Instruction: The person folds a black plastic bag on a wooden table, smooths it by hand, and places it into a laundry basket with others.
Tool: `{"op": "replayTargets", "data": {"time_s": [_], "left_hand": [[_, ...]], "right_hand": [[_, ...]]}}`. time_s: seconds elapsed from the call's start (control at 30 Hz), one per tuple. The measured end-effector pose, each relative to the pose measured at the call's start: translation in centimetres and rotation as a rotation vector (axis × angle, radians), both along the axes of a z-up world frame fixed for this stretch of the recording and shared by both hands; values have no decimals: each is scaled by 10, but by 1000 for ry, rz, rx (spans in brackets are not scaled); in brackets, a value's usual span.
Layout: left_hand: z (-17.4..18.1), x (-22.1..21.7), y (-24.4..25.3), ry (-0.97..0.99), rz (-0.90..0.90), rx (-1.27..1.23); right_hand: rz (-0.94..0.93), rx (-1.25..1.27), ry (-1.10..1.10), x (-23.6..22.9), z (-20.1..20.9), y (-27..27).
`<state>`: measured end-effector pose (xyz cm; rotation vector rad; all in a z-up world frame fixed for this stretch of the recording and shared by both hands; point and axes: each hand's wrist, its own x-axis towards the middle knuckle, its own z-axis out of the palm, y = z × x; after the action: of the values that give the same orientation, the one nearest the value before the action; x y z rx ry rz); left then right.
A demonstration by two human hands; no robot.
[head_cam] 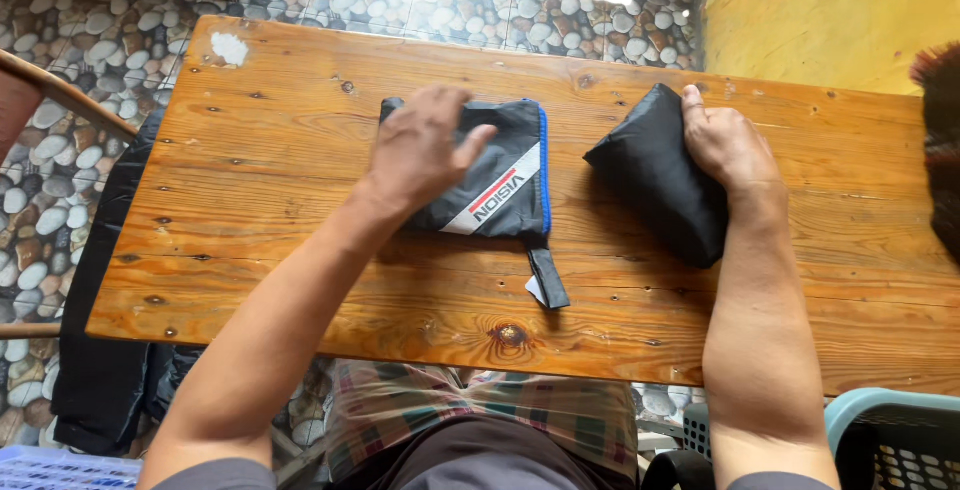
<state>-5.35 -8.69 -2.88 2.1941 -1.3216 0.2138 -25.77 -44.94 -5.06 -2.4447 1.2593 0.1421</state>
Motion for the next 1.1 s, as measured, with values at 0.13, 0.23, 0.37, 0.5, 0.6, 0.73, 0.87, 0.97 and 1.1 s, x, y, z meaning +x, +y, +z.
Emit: {"op": "replayTargets", "data": {"time_s": [0.13, 0.23, 0.37, 0.5, 0.6, 0.73, 0.87, 0.97, 1.1], "left_hand": [[27, -39, -57, 135, 27, 295], [-28, -22, -115, 47, 88, 460], [-43, -9, -129, 40, 105, 400], [4, -18, -111, 209, 124, 297], [44, -21, -96, 341, 113, 182], [73, -16, -75, 310, -1, -71], [80, -16, -63, 348, -28, -204], [62, -13, -55, 176, 33, -289], [55, -5, -49, 70, 71, -451]], "right_hand": [[3, 90, -54, 3, 26, 26], [0, 293, -51, 2, 68, 59], [-35, 378, -115, -14, 120, 100], [-6, 354, -124, -17, 100, 78], [54, 338, -147, -18, 96, 75], [107, 338, -272, -27, 100, 81], [55, 436, -358, -32, 137, 109], [57, 411, -434, -38, 143, 126], [247, 280, -651, -34, 140, 150]]}}
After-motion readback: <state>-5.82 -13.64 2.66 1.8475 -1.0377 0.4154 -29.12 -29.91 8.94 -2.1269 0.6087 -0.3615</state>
